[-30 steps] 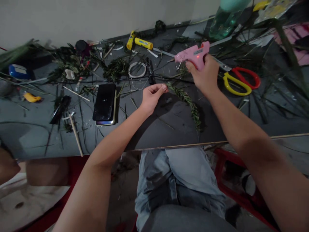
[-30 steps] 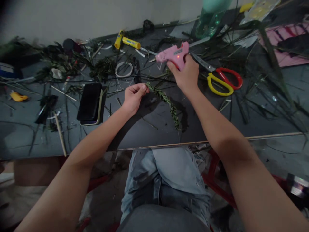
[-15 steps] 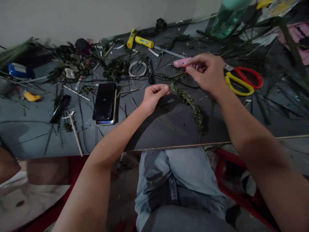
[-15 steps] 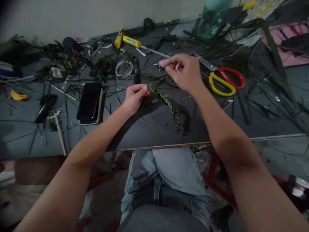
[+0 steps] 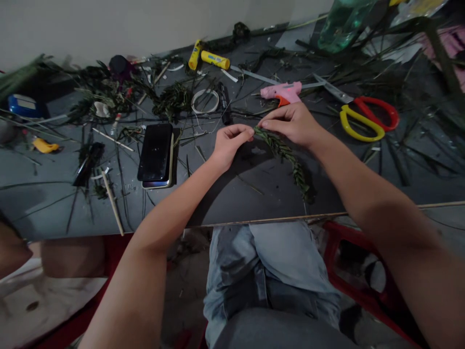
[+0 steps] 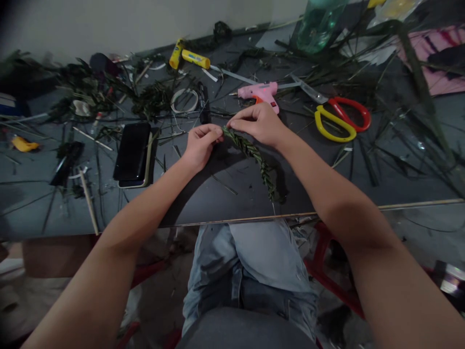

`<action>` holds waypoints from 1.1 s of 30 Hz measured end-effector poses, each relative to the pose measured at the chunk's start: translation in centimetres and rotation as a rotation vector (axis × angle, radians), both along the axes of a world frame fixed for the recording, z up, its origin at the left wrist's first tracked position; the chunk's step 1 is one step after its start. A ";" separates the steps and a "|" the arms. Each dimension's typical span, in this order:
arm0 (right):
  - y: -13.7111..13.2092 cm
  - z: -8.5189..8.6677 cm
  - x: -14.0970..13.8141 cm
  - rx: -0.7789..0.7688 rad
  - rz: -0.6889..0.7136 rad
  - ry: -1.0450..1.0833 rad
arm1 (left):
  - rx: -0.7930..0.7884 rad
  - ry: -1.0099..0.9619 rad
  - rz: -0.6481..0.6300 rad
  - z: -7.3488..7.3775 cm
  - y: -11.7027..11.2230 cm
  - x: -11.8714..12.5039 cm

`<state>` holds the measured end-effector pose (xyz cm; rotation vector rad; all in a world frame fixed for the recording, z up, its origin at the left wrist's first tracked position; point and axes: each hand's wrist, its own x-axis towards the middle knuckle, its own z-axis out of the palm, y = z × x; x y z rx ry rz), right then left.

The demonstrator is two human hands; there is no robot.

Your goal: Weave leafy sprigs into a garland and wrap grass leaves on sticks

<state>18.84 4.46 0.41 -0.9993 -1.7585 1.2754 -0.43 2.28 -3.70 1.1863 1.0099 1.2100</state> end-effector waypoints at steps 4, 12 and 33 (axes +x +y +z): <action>-0.2 0.1 0.0 -0.004 -0.027 -0.029 | 0.047 0.023 0.003 -0.2 0.0 0.0; -0.1 -0.2 0.0 0.034 -0.039 -0.021 | 0.030 0.028 0.003 -0.1 0.1 0.0; -0.1 -0.4 0.4 0.295 0.031 -0.113 | -0.021 0.026 -0.109 0.8 -0.1 0.0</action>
